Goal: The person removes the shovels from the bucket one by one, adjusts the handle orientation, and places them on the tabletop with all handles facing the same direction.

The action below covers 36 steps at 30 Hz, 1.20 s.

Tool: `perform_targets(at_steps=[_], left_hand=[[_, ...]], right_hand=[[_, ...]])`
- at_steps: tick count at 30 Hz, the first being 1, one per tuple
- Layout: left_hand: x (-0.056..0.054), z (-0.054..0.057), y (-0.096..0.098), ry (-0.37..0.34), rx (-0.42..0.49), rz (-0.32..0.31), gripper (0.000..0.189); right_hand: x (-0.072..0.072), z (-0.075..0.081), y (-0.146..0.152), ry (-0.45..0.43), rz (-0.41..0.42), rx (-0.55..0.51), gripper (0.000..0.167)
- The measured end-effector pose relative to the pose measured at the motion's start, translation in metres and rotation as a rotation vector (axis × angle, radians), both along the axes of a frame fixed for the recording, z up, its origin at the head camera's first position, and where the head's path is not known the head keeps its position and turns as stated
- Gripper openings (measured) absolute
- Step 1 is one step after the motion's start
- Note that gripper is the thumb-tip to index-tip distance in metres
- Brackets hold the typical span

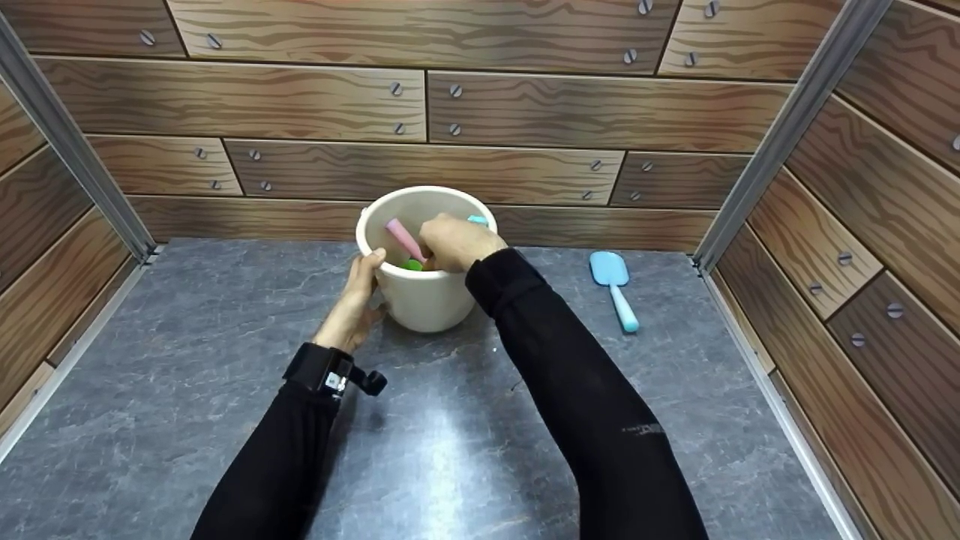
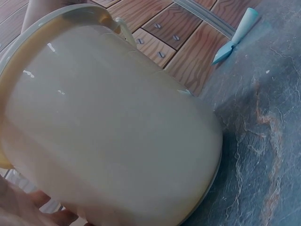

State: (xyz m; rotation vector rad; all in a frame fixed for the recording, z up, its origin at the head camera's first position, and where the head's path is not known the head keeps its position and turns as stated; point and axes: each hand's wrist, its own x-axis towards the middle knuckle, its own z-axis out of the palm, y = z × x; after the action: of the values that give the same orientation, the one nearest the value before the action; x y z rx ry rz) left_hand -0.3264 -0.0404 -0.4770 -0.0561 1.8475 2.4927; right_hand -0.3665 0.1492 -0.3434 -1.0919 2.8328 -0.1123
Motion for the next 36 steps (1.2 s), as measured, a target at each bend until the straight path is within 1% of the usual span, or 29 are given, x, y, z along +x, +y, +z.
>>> perform_targets(at_steps=[4,8,9,12,14,17,22,28,36], left_hand=[[0.000,0.000,0.000,-0.003,-0.001,-0.001,0.102],[0.000,0.000,0.000,-0.004,0.000,-0.003,0.102],[0.000,0.001,0.000,-0.004,-0.001,-0.002,0.102],[0.000,0.001,0.000,-0.007,-0.008,-0.003,0.103],[0.000,0.002,0.000,-0.008,-0.009,-0.002,0.103],[0.000,0.002,0.000,-0.007,-0.003,0.004,0.103],[0.000,0.000,0.000,-0.005,0.015,0.013,0.099],[0.000,-0.001,-0.001,0.006,0.006,0.005,0.097],[-0.001,-0.001,0.000,-0.007,0.000,0.017,0.098]], right_hand=[[-0.001,-0.001,0.001,-0.020,-0.018,-0.029,0.023],[-0.002,-0.001,0.002,-0.030,-0.016,-0.049,0.010],[-0.003,-0.001,0.002,-0.028,-0.012,-0.052,0.011],[-0.005,0.000,0.004,-0.011,-0.010,-0.062,0.023],[-0.005,0.001,0.005,0.002,-0.018,-0.073,0.025],[-0.004,0.005,0.006,0.014,-0.031,-0.101,0.023],[-0.002,0.010,0.008,0.007,-0.041,-0.131,0.022],[-0.001,0.013,0.010,0.044,-0.039,-0.121,0.018],[-0.001,0.014,0.014,0.071,-0.028,-0.130,0.018]])
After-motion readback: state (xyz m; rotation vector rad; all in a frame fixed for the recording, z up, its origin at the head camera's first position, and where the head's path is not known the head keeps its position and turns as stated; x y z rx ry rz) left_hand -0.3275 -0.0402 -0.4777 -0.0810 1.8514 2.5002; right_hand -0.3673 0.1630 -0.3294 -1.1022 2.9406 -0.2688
